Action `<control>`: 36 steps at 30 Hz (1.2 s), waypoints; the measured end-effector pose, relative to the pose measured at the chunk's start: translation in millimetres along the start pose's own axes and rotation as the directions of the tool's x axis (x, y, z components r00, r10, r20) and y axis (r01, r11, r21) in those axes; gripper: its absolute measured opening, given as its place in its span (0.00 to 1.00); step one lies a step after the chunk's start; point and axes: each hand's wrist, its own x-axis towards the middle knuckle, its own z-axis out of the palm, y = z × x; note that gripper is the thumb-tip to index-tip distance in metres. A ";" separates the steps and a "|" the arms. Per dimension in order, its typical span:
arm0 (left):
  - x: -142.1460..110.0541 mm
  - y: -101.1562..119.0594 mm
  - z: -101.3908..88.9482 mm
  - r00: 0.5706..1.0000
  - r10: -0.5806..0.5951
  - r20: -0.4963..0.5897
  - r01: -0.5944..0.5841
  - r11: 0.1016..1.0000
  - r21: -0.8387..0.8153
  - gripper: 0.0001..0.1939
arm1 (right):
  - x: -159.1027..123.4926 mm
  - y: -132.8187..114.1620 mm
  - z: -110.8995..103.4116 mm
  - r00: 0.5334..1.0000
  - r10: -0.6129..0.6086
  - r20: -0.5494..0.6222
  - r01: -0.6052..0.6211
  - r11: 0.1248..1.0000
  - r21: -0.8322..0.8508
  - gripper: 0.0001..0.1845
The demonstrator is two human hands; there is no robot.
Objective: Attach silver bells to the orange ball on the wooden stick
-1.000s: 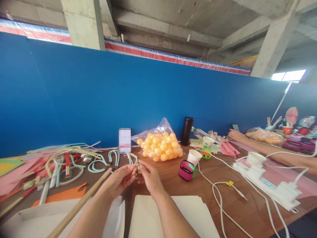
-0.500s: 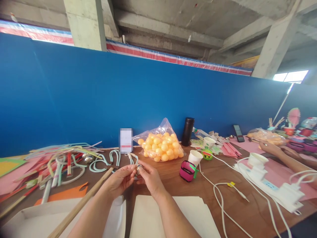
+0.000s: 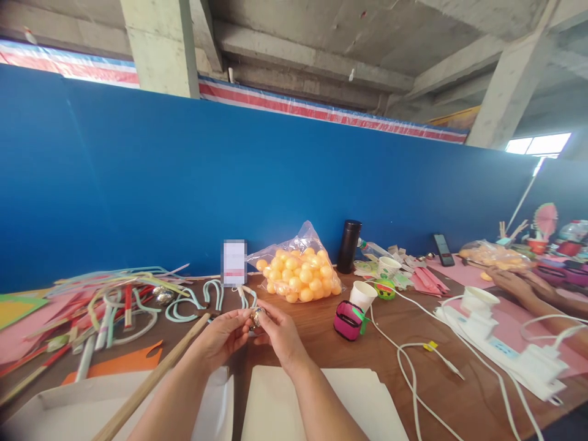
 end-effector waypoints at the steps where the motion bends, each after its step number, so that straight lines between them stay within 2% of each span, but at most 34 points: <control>1: 0.0 0.1 0.2 1.000 -0.001 -0.002 0.001 1.000 0.002 0.04 | 0.1 0.0 -0.1 1.000 0.005 -0.002 -0.005 1.000 0.004 0.26; 24: -0.4 1.2 5.0 0.999 0.049 -0.016 -0.047 0.996 0.077 0.07 | -0.6 -3.1 -0.8 0.999 -0.036 0.024 0.038 0.996 -0.085 0.27; 36: -2.8 3.2 6.0 1.000 0.026 -0.009 -0.026 0.999 0.042 0.07 | -2.2 -3.9 0.1 0.999 -0.015 0.032 0.016 1.000 -0.025 0.26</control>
